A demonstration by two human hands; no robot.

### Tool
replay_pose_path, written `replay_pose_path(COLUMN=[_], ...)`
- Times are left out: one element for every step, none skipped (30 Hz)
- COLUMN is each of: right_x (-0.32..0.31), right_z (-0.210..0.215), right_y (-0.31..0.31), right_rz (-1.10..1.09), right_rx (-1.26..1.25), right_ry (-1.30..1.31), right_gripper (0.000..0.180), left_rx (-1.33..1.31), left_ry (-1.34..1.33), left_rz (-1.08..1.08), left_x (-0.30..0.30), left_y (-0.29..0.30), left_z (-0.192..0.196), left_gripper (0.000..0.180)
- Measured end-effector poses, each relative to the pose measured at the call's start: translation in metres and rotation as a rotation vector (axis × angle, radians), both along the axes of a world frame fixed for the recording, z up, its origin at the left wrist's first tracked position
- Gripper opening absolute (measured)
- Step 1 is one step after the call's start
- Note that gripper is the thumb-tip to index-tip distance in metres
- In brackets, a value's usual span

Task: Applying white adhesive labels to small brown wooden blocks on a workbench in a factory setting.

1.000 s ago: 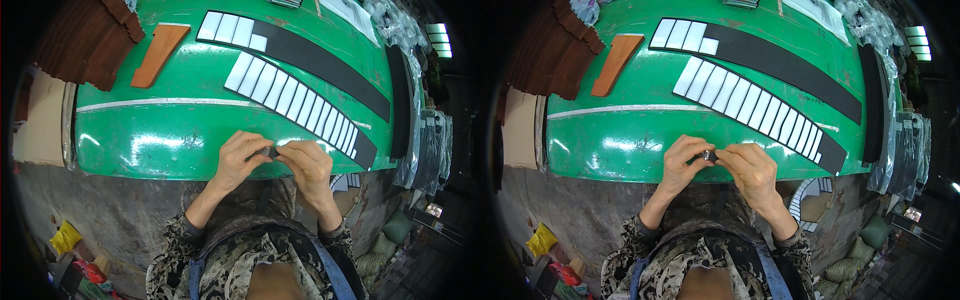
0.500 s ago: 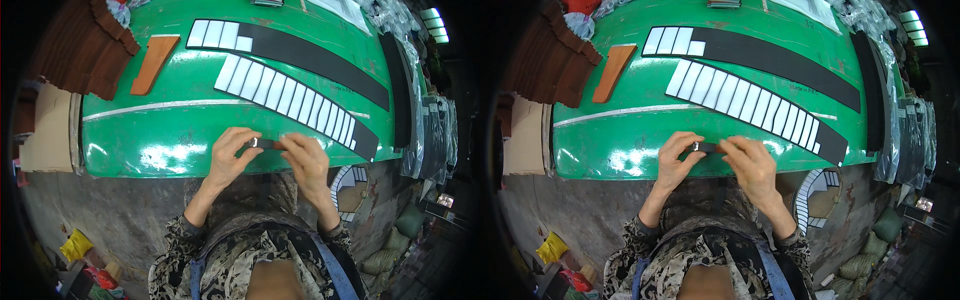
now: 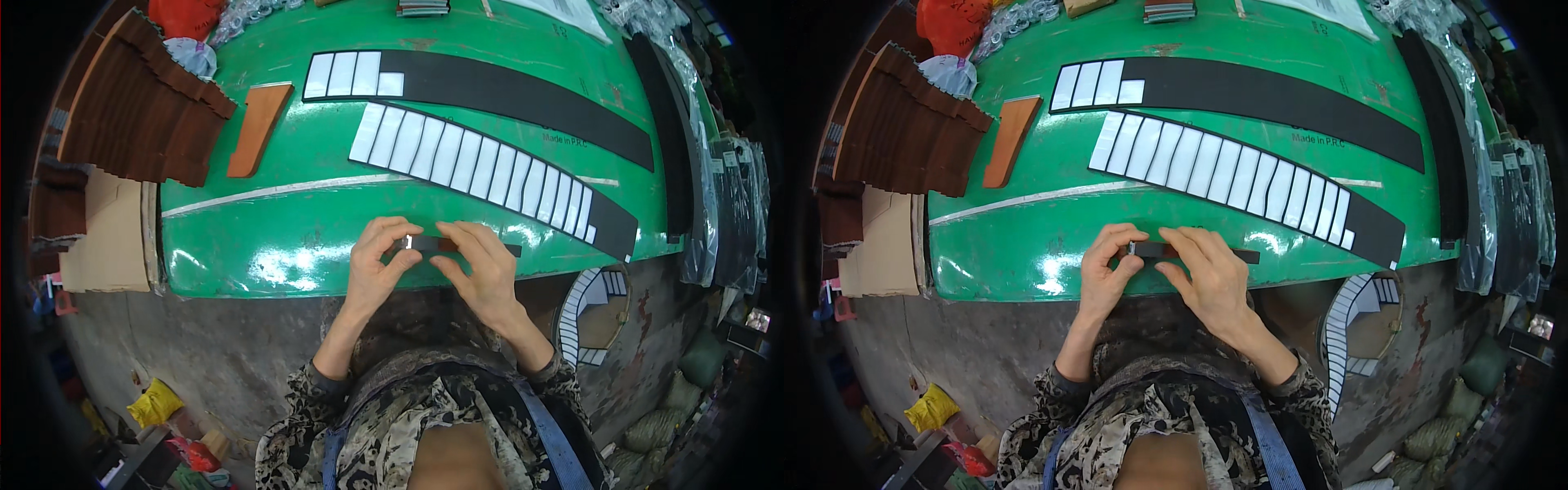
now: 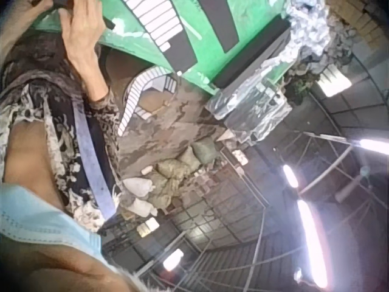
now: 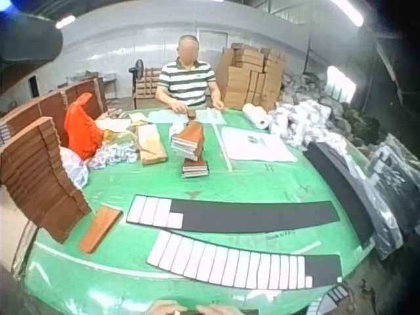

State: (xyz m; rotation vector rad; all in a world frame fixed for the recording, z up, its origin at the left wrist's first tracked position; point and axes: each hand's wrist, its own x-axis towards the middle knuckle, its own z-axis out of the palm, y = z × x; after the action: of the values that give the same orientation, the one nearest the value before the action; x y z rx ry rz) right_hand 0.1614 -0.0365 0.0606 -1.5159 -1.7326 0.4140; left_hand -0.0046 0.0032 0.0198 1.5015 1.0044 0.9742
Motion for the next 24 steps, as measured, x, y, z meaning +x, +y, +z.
replay_pose_path(right_x=[0.000,-0.001,-0.001,-0.001,-0.002,-0.002,-0.002,-0.003,-0.003,-0.003,-0.003,-0.004,-0.005,-0.006,-0.006,-0.006,-0.006,-0.006,-0.006,-0.007,-0.007,-0.007,-0.005,-0.005], right_z=[-0.002,-0.003,-0.004,-0.006,-0.009,-0.011,-0.011,-0.012,-0.011,-0.012,-0.013,-0.016,-0.017,-0.017,-0.016,-0.016,-0.016,-0.015,-0.014,-0.013,-0.012,-0.011,-0.011,-0.011], right_y=[0.001,0.002,0.003,0.003,0.003,0.003,0.004,0.004,0.004,0.003,0.002,0.002,0.003,0.003,0.003,0.003,0.003,0.003,0.003,0.003,0.003,0.003,0.002,0.002], right_rz=[-0.004,-0.007,-0.007,-0.008,-0.018,-0.028,-0.029,-0.036,-0.043,-0.044,-0.052,-0.056,-0.055,-0.057,-0.061,-0.060,-0.056,-0.051,-0.050,-0.052,-0.053,-0.049,-0.035,-0.022], right_rx=[-0.006,0.002,0.011,0.007,0.017,0.028,0.027,0.037,0.048,0.049,0.068,0.085,0.084,0.086,0.090,0.093,0.095,0.097,0.099,0.097,0.095,0.098,0.093,0.088], right_ry=[0.005,-0.017,-0.040,-0.037,-0.027,-0.020,-0.020,-0.017,-0.014,-0.016,-0.024,-0.031,-0.032,-0.041,-0.048,-0.050,-0.059,-0.068,-0.070,-0.083,-0.096,-0.096,-0.111,-0.125], right_gripper=[0.037,0.036,0.035,0.035,0.034,0.032,0.032,0.031,0.030,0.030,0.030,0.029,0.029,0.029,0.029,0.029,0.029,0.029,0.029,0.029,0.029,0.029,0.029,0.030], left_rx=[-0.006,0.037,0.080,0.076,0.050,0.025,0.024,0.034,0.044,0.045,0.050,0.051,0.051,0.063,0.078,0.080,0.095,0.109,0.111,0.118,0.125,0.127,0.153,0.179], left_ry=[0.005,0.043,0.079,0.081,0.080,0.077,0.076,0.075,0.074,0.072,0.082,0.092,0.091,0.099,0.107,0.106,0.105,0.105,0.104,0.099,0.095,0.095,0.100,0.104], left_rz=[-0.004,-0.023,-0.039,-0.041,-0.017,0.007,0.006,0.023,0.040,0.039,0.043,0.049,0.051,0.060,0.067,0.067,0.073,0.080,0.081,0.076,0.073,0.078,0.068,0.058], left_x=[-0.001,-0.002,-0.002,-0.002,-0.001,0.001,0.002,0.002,0.004,0.005,0.006,0.006,0.006,0.006,0.006,0.006,0.007,0.007,0.007,0.006,0.006,0.005,0.005,0.004], left_y=[0.002,0.003,0.003,0.003,0.002,0.001,0.001,0.000,0.000,-0.001,-0.001,-0.002,-0.002,-0.002,-0.002,-0.003,-0.003,-0.003,-0.003,-0.003,-0.004,-0.004,-0.004,-0.003], left_z=[0.000,0.001,0.001,0.000,-0.002,-0.003,-0.003,-0.003,-0.002,-0.001,0.000,-0.001,-0.002,-0.003,-0.002,-0.002,-0.004,-0.004,-0.004,-0.004,-0.003,-0.005,-0.006,-0.008], left_gripper=[0.030,0.031,0.032,0.032,0.032,0.032,0.032,0.032,0.031,0.031,0.030,0.030,0.030,0.030,0.029,0.029,0.029,0.029,0.029,0.027,0.026,0.026,0.027,0.027])
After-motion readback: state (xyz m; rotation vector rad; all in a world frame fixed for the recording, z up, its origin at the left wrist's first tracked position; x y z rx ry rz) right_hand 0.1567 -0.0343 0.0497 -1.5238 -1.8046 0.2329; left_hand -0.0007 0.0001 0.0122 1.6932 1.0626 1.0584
